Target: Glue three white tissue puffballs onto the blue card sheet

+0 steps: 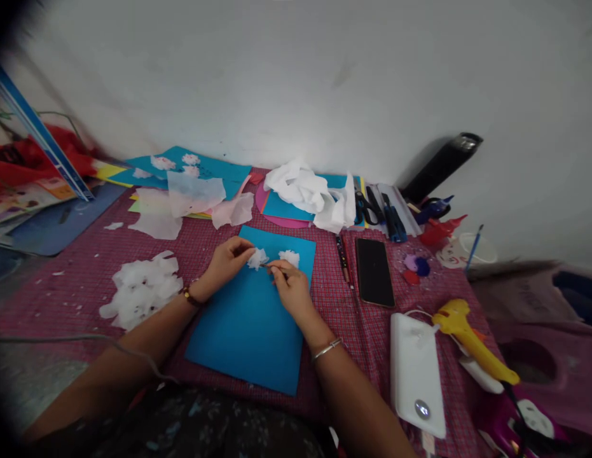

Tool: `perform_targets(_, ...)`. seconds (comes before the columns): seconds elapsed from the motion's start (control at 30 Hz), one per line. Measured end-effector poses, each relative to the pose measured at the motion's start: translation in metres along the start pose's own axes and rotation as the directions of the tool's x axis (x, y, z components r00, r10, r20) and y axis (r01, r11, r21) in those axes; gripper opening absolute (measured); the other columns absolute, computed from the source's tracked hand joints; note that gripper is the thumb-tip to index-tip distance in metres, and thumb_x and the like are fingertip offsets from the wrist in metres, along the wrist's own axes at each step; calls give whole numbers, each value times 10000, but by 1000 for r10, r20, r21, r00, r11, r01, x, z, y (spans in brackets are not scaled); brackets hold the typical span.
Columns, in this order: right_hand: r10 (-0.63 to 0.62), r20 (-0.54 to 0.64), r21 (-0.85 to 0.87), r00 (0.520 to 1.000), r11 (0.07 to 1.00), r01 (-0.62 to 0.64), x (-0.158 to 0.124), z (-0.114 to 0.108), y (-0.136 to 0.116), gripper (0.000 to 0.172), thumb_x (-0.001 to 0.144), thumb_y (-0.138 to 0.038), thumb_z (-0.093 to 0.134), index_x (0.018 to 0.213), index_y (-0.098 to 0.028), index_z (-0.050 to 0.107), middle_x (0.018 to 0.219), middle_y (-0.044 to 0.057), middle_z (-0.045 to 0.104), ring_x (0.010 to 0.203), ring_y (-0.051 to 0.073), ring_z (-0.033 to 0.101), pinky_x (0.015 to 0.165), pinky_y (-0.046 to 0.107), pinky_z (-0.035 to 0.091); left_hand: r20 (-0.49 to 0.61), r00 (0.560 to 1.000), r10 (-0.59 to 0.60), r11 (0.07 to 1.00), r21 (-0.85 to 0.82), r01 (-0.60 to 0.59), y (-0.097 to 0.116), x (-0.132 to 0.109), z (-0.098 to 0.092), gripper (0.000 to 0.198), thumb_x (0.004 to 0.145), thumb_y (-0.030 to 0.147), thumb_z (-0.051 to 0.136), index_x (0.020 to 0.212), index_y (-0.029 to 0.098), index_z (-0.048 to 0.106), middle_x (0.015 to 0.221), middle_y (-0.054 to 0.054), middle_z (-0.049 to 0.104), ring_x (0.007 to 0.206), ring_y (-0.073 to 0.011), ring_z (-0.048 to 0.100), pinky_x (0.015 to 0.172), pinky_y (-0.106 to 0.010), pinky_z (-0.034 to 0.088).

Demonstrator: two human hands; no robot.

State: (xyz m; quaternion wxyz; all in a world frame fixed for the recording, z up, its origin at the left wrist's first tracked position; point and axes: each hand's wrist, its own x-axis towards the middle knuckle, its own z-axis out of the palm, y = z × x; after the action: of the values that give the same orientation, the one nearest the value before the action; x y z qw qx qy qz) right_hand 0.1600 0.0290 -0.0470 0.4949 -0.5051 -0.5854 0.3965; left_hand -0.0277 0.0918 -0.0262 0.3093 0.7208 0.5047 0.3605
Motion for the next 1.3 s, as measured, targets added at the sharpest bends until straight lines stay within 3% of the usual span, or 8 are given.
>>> perform_targets(0.1, -71, 28, -44, 997, 996, 72, -4, 1, 3, 222, 922, -301, 504, 991, -251, 709, 954, 29, 698, 605, 138, 624, 606, 291, 518, -124, 987, -104, 990, -110, 90, -7, 4, 0, 176, 838, 320, 542, 827, 161, 616, 787, -19, 624, 753, -154, 573, 692, -259, 450)
perform_targets(0.27, -159, 76, -87, 984, 982, 166, -7, 3, 2, 220, 925, -298, 506, 1001, -271, 711, 1017, 46, 693, 659, 150, 633, 635, 305, 531, -123, 977, -172, 971, -188, 148, -17, 8, 0, 209, 804, 347, 536, 748, 157, 603, 690, 1, 579, 642, -134, 522, 602, -241, 423)
perform_targets(0.33, -108, 31, -39, 994, 993, 109, -7, 2, -1, 203, 919, -322, 517, 968, -253, 701, 966, 44, 700, 621, 146, 627, 609, 301, 523, -121, 977, -176, 968, -199, 150, -17, 8, 1, 209, 797, 348, 536, 735, 159, 602, 669, 7, 567, 627, -130, 508, 583, -234, 412)
perform_targets(0.47, 141, -154, 242, 978, 965, -101, -5, -2, -4, 245, 913, -403, 517, 825, -202, 626, 687, 4, 674, 519, 137, 590, 542, 272, 486, -117, 975, -190, 962, -218, 162, -15, 8, 0, 200, 790, 333, 530, 712, 159, 589, 635, 16, 541, 595, -120, 484, 557, -225, 393)
perform_targets(0.6, 238, -147, 361, 960, 916, -172, -3, -4, -3, 291, 892, -447, 543, 773, -186, 591, 596, -14, 640, 495, 127, 569, 520, 250, 463, -110, 975, -196, 959, -227, 167, -12, 8, -2, 194, 785, 326, 528, 705, 159, 585, 617, 23, 526, 574, -114, 459, 539, -221, 373)
perform_targets(1.03, 149, -37, 148, 988, 979, -143, -5, -3, -10, 274, 890, -427, 530, 781, -186, 599, 602, -6, 631, 503, 138, 567, 524, 270, 467, -98, 983, -153, 965, -232, 127, -19, 9, 1, 188, 789, 303, 514, 716, 150, 595, 657, 7, 556, 627, -127, 493, 571, -228, 395)
perform_targets(1.2, 105, -167, 140, 980, 987, -82, -3, -1, -9, 241, 912, -407, 508, 972, -189, 594, 857, 31, 686, 555, 123, 579, 591, 290, 498, -81, 988, -131, 971, -210, 112, -23, 9, 4, 168, 784, 276, 528, 717, 148, 612, 680, -7, 601, 660, -138, 534, 601, -236, 411)
perform_targets(1.3, 126, -169, 92, 977, 989, -112, 0, 1, -9, 302, 913, -427, 498, 1063, -179, 581, 977, 73, 681, 590, 136, 603, 607, 313, 519, -49, 993, -111, 975, -200, 99, -26, 8, 6, 156, 779, 268, 547, 738, 147, 634, 686, -8, 623, 639, -133, 547, 592, -235, 410)
